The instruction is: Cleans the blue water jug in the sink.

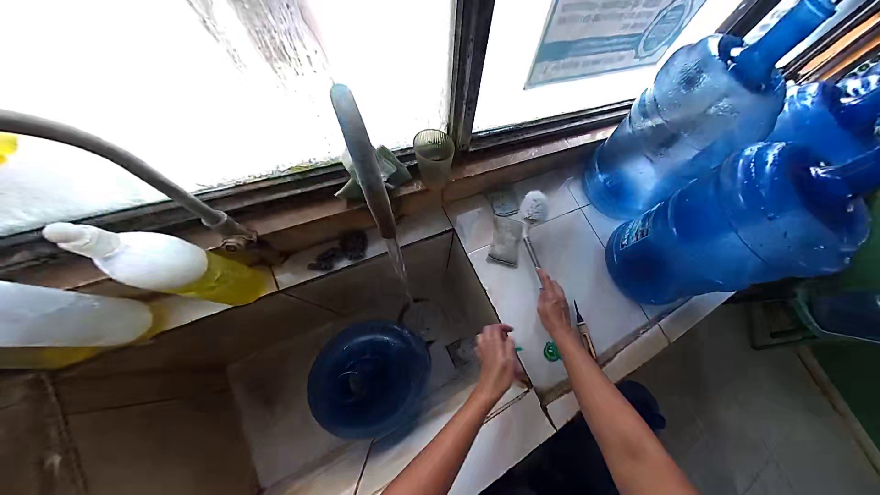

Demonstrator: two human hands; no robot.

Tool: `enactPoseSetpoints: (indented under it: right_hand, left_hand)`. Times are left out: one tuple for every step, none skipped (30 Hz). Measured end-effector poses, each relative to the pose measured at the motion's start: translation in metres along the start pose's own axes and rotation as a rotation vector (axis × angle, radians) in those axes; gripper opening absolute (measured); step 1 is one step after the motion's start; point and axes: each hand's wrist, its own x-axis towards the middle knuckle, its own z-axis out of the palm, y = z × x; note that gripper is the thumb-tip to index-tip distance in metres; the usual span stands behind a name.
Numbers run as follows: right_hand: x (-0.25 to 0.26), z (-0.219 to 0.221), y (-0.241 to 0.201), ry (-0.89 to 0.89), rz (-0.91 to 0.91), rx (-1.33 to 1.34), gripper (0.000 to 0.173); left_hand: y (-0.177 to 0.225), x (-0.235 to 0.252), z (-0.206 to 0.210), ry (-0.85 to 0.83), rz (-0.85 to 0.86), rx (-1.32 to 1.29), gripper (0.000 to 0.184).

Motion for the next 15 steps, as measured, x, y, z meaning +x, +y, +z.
enactPoseSetpoints:
  right_hand:
    - [0.008, -0.008, -0.002, -0.001, 0.014, -0.032, 0.055]
    - [0.017, -0.014, -0.007, 0.010, 0.012, -0.042, 0.054]
    - [0.028, -0.019, -0.016, 0.035, -0.011, -0.026, 0.051]
    - [0.041, -0.022, -0.028, 0.066, -0.046, 0.014, 0.047]
    - [0.057, -0.023, -0.042, 0.090, -0.070, 0.054, 0.044]
    - [0.073, -0.021, -0.057, 0.087, -0.059, 0.092, 0.044]
    - [0.088, -0.016, -0.071, 0.062, -0.010, 0.115, 0.049]
    - [0.103, -0.008, -0.084, 0.021, 0.057, 0.113, 0.058]
    - [0.115, 0.002, -0.093, -0.017, 0.113, 0.100, 0.069]
    - [0.123, 0.013, -0.099, -0.049, 0.148, 0.096, 0.079]
    - [0.128, 0.023, -0.101, -0.067, 0.151, 0.104, 0.082]
    - [0.130, 0.031, -0.102, -0.058, 0.139, 0.147, 0.077]
    - [0.126, 0.037, -0.105, -0.032, 0.127, 0.262, 0.065]
    - [0.118, 0.044, -0.109, 0.003, 0.125, 0.473, 0.051]
    - [0.106, 0.051, -0.116, 0.015, 0.154, 0.793, 0.041]
  left_hand:
    - [0.004, 0.015, 0.019, -0.052, 0.064, 0.076, 0.039]
    - [0.006, 0.028, 0.036, -0.113, 0.118, 0.144, 0.040]
    - [0.007, 0.036, 0.048, -0.174, 0.161, 0.205, 0.043]
    - [0.009, 0.042, 0.054, -0.221, 0.196, 0.241, 0.047]
    - [0.011, 0.045, 0.054, -0.231, 0.224, 0.247, 0.049]
    - [0.010, 0.044, 0.049, -0.188, 0.242, 0.228, 0.048]
    - [0.007, 0.040, 0.039, -0.077, 0.256, 0.185, 0.044]
    - [0.002, 0.034, 0.024, 0.092, 0.276, 0.132, 0.041]
    - [-0.007, 0.029, 0.003, 0.252, 0.289, 0.083, 0.039]
    - [-0.017, 0.023, -0.025, 0.402, 0.302, 0.026, 0.038]
    - [-0.029, 0.015, -0.058, 0.550, 0.310, -0.024, 0.037]
    - [-0.043, 0.005, -0.095, 0.696, 0.299, -0.063, 0.035]
    - [-0.058, -0.006, -0.132, 0.838, 0.254, -0.086, 0.034]
    - [-0.076, -0.018, -0.170, 0.968, 0.184, -0.108, 0.034]
    - [-0.096, -0.028, -0.205, 1.095, 0.117, -0.141, 0.036]
